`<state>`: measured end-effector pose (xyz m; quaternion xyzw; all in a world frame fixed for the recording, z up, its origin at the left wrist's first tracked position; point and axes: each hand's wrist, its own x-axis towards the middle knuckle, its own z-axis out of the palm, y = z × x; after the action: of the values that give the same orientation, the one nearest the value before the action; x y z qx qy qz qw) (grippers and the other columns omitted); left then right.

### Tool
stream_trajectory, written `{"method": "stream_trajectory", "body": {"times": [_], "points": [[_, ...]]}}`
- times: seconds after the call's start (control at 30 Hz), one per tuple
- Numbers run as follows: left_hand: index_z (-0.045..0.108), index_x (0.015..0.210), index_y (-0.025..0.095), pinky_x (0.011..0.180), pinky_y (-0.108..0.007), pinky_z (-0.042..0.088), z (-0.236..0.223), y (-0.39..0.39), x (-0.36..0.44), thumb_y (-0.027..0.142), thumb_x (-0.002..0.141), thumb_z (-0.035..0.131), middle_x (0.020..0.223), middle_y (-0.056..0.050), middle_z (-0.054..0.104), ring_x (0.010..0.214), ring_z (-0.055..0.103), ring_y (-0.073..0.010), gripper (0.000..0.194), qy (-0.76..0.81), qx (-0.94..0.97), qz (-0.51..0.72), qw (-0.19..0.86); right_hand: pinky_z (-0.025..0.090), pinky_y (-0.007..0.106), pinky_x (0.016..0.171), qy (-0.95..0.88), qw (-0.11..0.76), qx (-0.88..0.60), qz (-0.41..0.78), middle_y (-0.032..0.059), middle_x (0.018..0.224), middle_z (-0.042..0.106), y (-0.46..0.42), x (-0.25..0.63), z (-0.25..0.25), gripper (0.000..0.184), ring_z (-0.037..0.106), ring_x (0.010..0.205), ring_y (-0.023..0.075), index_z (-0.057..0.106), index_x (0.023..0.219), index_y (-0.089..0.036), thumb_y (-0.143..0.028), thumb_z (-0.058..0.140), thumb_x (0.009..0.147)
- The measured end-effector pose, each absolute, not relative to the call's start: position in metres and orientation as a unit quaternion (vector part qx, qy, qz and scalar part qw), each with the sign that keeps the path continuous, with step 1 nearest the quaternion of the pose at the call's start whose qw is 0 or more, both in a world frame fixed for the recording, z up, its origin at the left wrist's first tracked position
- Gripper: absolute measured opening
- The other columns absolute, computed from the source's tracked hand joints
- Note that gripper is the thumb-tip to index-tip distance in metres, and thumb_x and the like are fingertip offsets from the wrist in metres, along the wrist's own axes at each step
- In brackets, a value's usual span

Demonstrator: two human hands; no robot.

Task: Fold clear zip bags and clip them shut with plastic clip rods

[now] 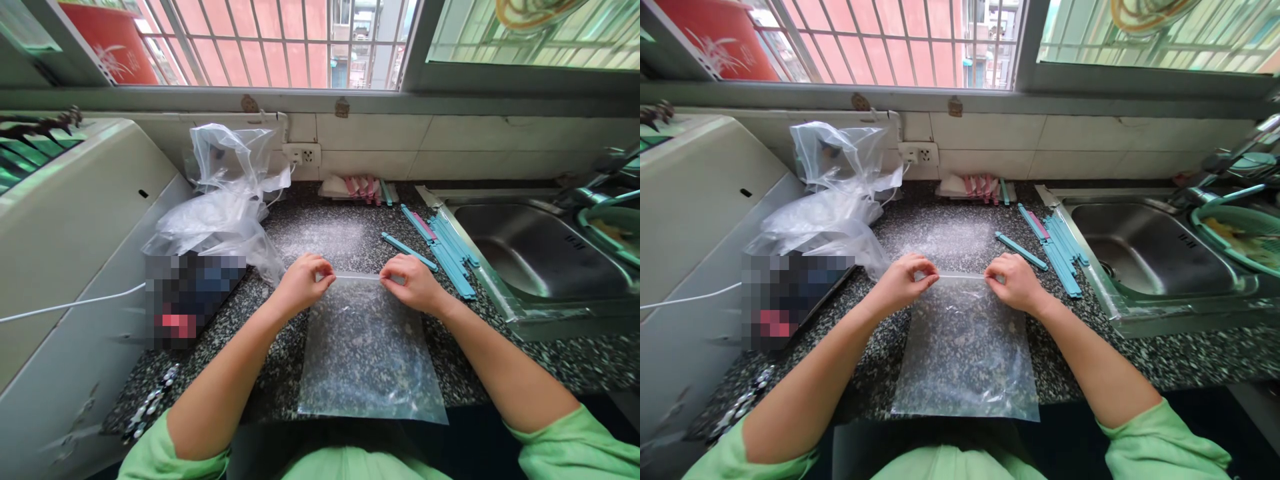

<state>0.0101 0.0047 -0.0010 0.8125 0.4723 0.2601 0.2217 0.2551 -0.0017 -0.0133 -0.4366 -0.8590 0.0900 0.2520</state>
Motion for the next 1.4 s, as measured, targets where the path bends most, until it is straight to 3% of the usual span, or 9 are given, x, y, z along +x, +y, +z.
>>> {"method": "stream_trajectory", "body": {"times": [0.9,1.07,1.2,1.3,1.4], "points": [[0.06,0.065,0.018,0.071,-0.028,0.041,-0.001,0.002,0.015,0.015,0.073,0.059,0.067,-0.001,0.059,0.072,0.052,-0.0151,0.009,0.444,0.798,0.321,0.252,0.04,0.03,0.068,-0.846,0.273,-0.441,0.123,0.0026,0.068,0.065,-0.003,0.251,-0.013,0.007,0.057,0.068,0.0162,0.06,0.068,-0.019,-0.018,0.057,0.074],[0.059,0.073,0.017,0.065,-0.027,0.04,-0.009,0.004,0.016,0.028,0.074,0.057,0.068,0.0,0.058,0.067,0.051,-0.0137,0.011,0.482,0.741,0.341,0.32,0.042,0.029,0.065,-0.821,0.337,-0.444,0.127,0.0024,0.064,0.063,-0.002,0.252,-0.01,0.012,0.056,0.065,0.0155,0.058,0.063,-0.018,-0.019,0.054,0.075],[0.06,0.073,0.016,0.055,-0.025,0.036,-0.005,0.006,0.012,0.039,0.07,0.059,0.059,0.002,0.054,0.056,0.047,-0.0119,0.024,0.499,0.705,0.263,0.429,0.045,0.028,0.064,-0.738,0.416,-0.503,0.171,0.0019,0.067,0.063,0.004,0.26,-0.011,0.011,0.059,0.065,0.0157,0.06,0.067,-0.018,-0.025,0.055,0.075],[0.06,0.066,0.016,0.052,-0.024,0.033,0.004,0.007,0.005,0.039,0.066,0.061,0.054,0.003,0.052,0.052,0.045,-0.011,0.023,0.492,0.691,0.203,0.489,0.045,0.027,0.061,-0.674,0.456,-0.547,0.197,0.0006,0.064,0.062,0.011,0.268,-0.012,0.012,0.057,0.061,0.0149,0.06,0.067,-0.019,-0.029,0.058,0.072],[0.059,0.06,0.016,0.052,-0.023,0.032,0.01,0.01,-0.002,0.035,0.061,0.064,0.052,0.004,0.051,0.051,0.044,-0.0103,0.02,0.501,0.672,0.225,0.497,0.044,0.026,0.056,-0.63,0.487,-0.563,0.221,-0.0004,0.06,0.059,0.015,0.274,-0.011,0.015,0.053,0.056,0.0125,0.059,0.065,-0.018,-0.032,0.06,0.071]]}}
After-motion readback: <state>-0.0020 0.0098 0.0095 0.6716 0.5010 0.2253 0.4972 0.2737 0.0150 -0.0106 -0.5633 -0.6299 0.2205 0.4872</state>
